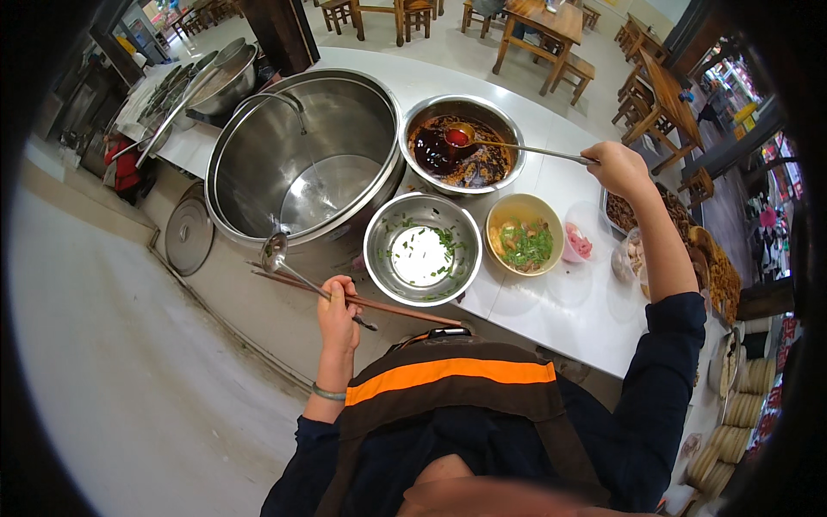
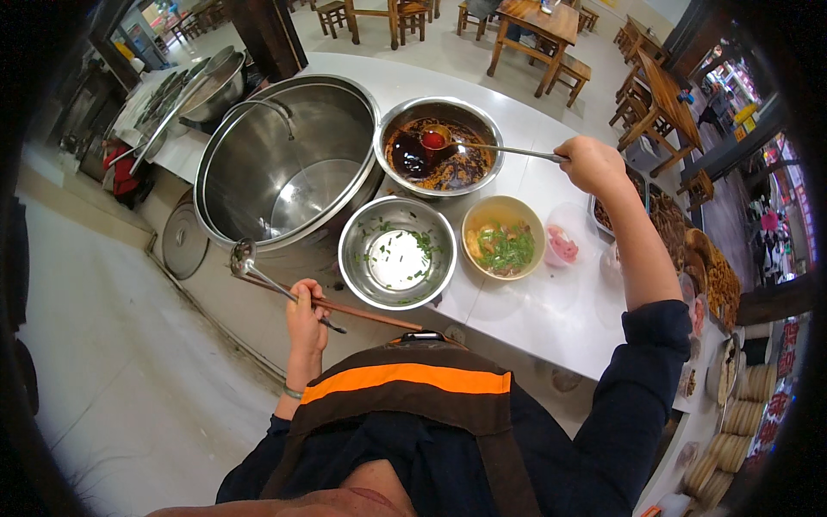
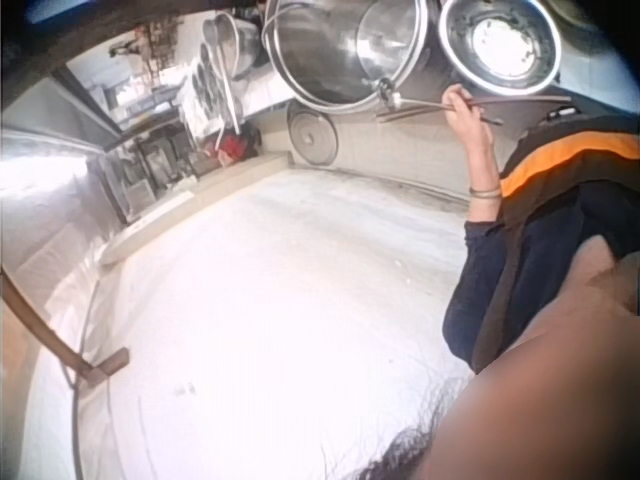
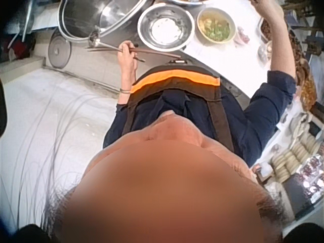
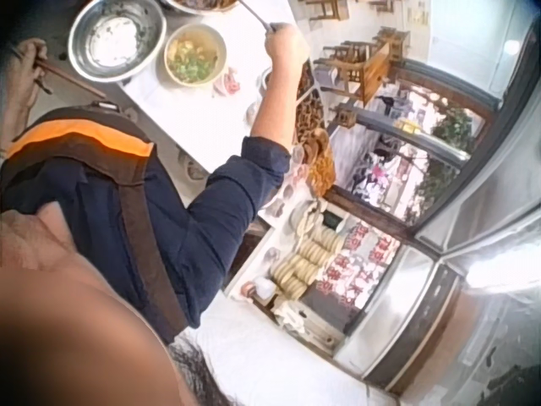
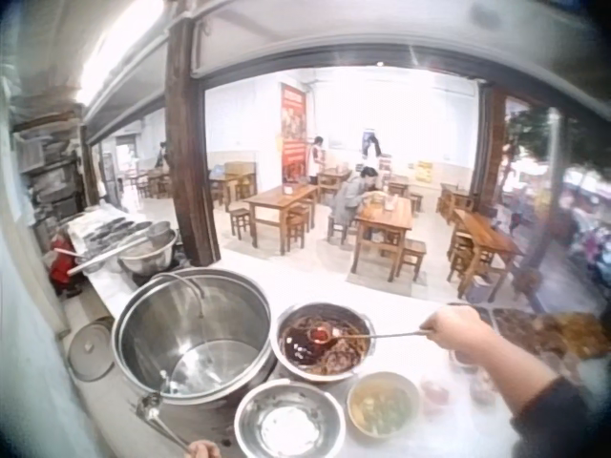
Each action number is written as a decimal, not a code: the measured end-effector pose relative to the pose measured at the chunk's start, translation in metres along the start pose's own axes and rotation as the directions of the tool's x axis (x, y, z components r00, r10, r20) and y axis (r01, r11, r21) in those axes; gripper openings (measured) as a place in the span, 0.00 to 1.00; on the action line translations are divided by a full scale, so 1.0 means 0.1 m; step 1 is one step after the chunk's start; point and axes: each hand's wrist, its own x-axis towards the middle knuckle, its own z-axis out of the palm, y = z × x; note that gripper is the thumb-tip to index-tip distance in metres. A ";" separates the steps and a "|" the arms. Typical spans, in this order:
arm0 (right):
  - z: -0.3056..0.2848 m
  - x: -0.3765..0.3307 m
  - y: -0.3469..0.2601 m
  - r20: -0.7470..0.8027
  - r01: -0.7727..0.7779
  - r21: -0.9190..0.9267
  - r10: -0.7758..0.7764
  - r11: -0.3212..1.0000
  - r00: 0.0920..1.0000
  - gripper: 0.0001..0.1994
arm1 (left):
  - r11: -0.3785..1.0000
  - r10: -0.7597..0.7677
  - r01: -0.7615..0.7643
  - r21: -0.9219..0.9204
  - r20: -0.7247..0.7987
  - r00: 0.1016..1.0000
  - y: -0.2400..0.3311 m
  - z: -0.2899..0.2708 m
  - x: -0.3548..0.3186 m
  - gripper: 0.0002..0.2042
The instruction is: The person assembles a bowl of noodle soup by ladling broth into a bowl, then adding cooked noodles, sliced meat, a boiled egg, and various toppings using chopsticks and a ladle. The person finishes by adding chopped green onions and a spoonful of chili oil.
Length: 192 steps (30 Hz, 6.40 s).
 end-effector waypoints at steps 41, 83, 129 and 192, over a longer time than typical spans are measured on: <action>0.77 -2.59 0.54 -0.270 -0.268 -0.021 0.253 0.963 0.929 0.15 | 0.988 -0.148 0.132 0.082 0.237 0.960 -0.29 0.57 0.33 0.11; 1.08 -0.37 -0.20 -0.298 -0.075 0.038 0.083 0.996 0.951 0.17 | 0.995 -0.083 0.082 0.059 0.001 0.997 -0.16 -0.01 0.04 0.11; 2.90 -1.37 -0.50 0.630 -0.467 0.761 0.337 -0.451 0.700 0.25 | 0.995 -0.062 0.063 0.077 -0.013 0.998 -0.05 -0.31 0.19 0.11; 2.03 0.47 1.79 0.560 -0.547 0.825 0.328 -0.141 0.761 0.18 | 0.972 0.042 0.029 0.234 -0.295 0.954 -0.26 0.37 0.28 0.10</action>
